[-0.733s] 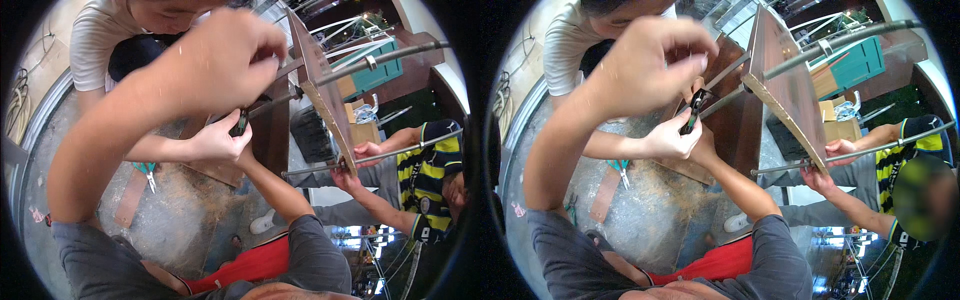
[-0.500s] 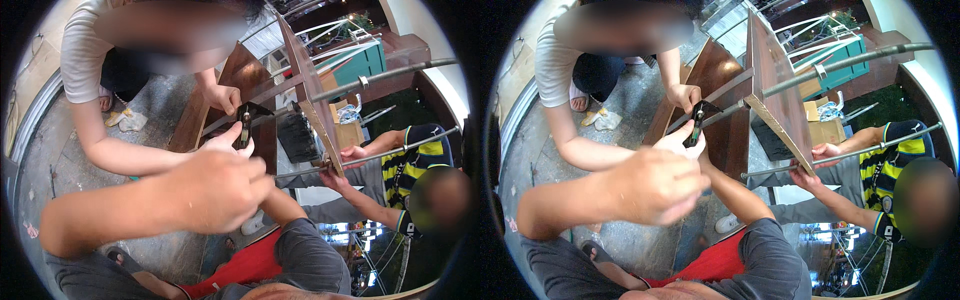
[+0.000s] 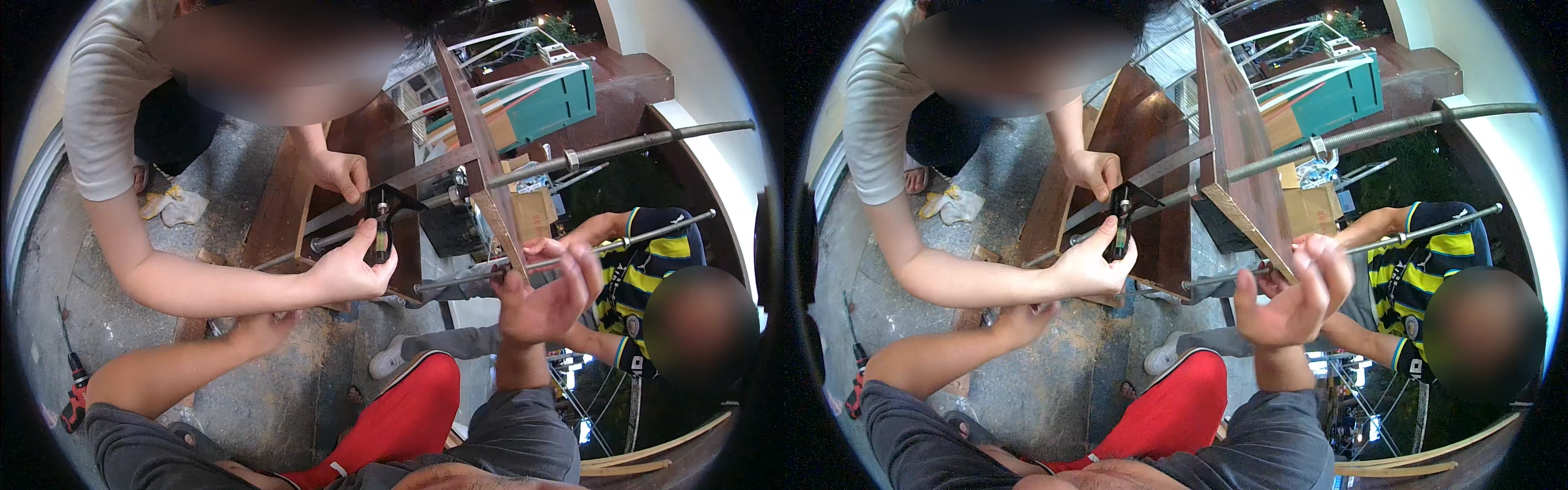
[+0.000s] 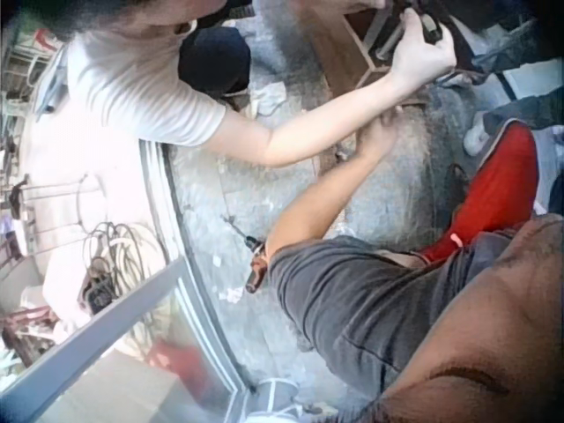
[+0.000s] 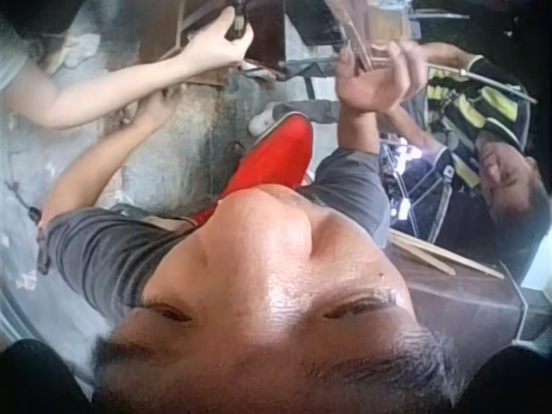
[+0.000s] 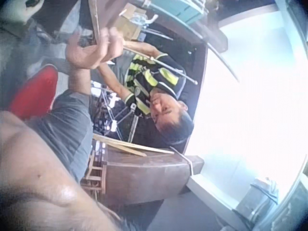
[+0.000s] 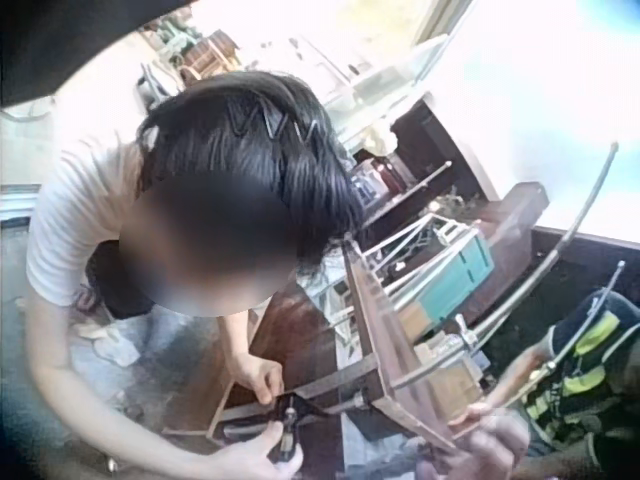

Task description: The person assembles a wooden furniture piece by attaching metal threaded rods to a wooden frame. They use a tape measure to check dimensions and a square tool to ensure alignment while another person assists by holding parts steady.

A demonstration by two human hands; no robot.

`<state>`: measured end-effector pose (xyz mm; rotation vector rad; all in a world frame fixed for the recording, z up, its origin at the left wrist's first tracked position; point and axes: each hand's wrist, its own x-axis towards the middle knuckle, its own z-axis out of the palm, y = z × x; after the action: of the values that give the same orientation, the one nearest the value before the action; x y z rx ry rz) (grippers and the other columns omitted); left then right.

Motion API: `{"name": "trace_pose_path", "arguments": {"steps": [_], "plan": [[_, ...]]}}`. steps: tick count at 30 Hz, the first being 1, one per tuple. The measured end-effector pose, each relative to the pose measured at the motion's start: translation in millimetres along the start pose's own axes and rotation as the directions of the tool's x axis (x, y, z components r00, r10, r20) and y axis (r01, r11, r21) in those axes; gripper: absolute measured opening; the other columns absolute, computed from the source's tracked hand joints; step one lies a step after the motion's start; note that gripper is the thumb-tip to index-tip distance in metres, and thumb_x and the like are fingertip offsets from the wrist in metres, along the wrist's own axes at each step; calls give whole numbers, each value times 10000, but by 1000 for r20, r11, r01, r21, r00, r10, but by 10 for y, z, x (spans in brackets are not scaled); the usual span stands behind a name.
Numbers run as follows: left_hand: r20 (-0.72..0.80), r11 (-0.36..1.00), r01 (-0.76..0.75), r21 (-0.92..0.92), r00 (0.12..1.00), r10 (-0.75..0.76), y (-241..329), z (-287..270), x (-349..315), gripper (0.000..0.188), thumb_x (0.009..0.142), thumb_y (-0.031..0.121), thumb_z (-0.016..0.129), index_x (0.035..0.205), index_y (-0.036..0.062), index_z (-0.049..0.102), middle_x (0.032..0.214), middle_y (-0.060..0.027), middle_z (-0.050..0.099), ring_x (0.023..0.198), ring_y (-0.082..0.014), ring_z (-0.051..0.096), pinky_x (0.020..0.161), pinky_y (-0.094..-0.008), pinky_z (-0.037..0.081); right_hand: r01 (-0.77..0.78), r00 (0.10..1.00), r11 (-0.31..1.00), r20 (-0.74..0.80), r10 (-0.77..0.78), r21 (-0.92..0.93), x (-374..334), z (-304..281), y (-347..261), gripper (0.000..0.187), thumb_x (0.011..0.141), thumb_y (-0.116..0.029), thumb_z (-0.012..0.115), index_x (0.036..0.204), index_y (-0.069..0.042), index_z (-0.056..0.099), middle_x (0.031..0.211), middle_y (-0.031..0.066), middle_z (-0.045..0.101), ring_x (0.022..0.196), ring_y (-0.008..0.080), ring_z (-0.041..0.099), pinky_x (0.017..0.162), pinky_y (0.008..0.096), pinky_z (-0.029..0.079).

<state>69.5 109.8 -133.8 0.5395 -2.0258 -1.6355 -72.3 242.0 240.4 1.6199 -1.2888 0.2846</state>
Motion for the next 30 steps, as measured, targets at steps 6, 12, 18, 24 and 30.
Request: {"name": "trace_pose_path", "arguments": {"steps": [6,12,18,24,30], "plan": [[-49,19,120,993,260,964,996,21,958,235,883,113,814,1017,17,646,822,-48,646,706,-147,615,667,-303,551,240,822,956,560,-109,-166,856,118,14,806,741,-314,868,1406,39,582,1478,158,580,1470,421,418,1232,569,244],[621,-674,423,605,279,733,1164,30,1198,201,863,36,832,981,-23,681,795,-40,690,756,-129,664,709,-286,578,373,644,910,756,-113,-181,1067,286,-26,745,758,-315,835,1386,16,608,1397,146,632,1440,333,475,1265,603,95],[695,-748,324,579,283,661,1212,-20,1196,230,806,11,876,933,-67,701,828,-90,753,805,-127,716,769,-273,619,443,529,893,826,-193,-75,1141,439,80,819,742,-259,804,1464,7,524,1365,140,657,1299,302,589,1237,545,247],[730,-779,286,557,278,624,1228,-61,1200,220,816,10,868,931,-69,697,823,-88,744,788,-127,707,717,-278,623,336,496,941,844,-207,34,1098,511,249,886,673,-226,802,1466,39,507,1236,174,715,922,317,701,920,424,481],[718,-771,369,519,300,628,1239,-108,1186,224,845,21,852,959,-67,682,815,-74,729,791,-118,701,702,-265,621,338,527,940,820,-223,39,1048,537,273,867,643,-205,796,1428,55,532,1253,200,714,868,312,711,833,405,472]]}}
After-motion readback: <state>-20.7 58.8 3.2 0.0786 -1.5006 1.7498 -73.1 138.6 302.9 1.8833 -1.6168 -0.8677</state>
